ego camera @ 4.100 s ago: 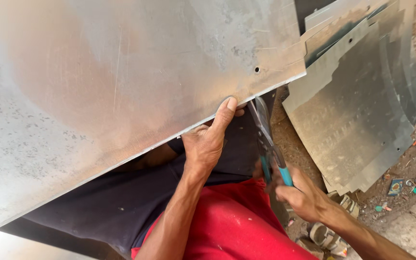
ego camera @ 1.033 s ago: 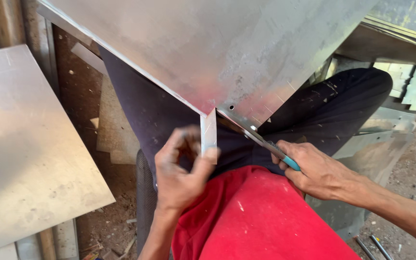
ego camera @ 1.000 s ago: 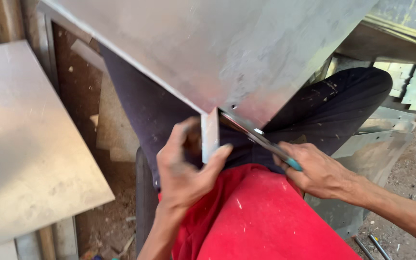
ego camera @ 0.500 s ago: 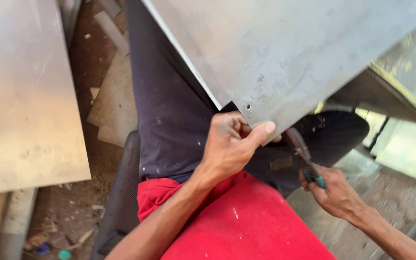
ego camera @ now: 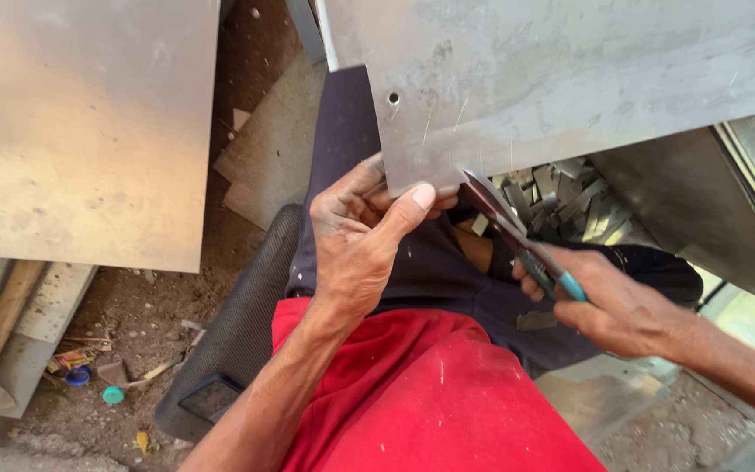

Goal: The person cuts a metal sheet using shears, making multiple cuts along the edges and near pre-drilled holes, while sitting on the floor.

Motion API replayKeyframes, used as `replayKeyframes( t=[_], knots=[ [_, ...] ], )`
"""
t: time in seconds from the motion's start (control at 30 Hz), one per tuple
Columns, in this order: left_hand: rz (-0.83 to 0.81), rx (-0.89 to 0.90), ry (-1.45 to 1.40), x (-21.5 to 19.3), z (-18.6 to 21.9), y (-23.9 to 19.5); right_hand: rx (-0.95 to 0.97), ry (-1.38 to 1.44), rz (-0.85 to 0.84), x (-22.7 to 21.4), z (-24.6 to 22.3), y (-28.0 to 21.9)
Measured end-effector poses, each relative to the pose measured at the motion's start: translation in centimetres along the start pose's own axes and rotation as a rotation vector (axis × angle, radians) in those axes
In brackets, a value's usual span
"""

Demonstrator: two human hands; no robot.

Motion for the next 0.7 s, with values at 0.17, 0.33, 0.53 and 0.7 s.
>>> replayKeyframes(
  t=[0.17, 0.33, 0.53, 0.7],
  knots=[
    [-0.013, 0.003, 0.012, -0.2, -0.1, 0.2, -0.003, -0.183, 0.041, -1.1, -1.5, -0.4],
    [0.001, -0.012, 0.020, -0.1, 0.2, 0.3, 0.147, -0.360, 0.066, -2.2, -0.8, 0.2],
    [-0.049, -0.030, 0.569, -1.2, 2.4, 2.4, -0.011, -0.293, 0.152, -3.2, -1.6, 0.6],
    [-0.174, -0.020, 0.796, -0.4, 2.5, 5.9, 0.084, -0.039, 0.000, -3.0, 3.5, 1.5]
  ],
)
Point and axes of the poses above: each hand's wrist, its own y-axis towards the middle knuckle, its own x-axis out of the palm, z = x × y, the point moved 9 cm from there along y, towards the middle knuckle, and after that the axes turned 15 degrees about x, right-handed, at the moved point
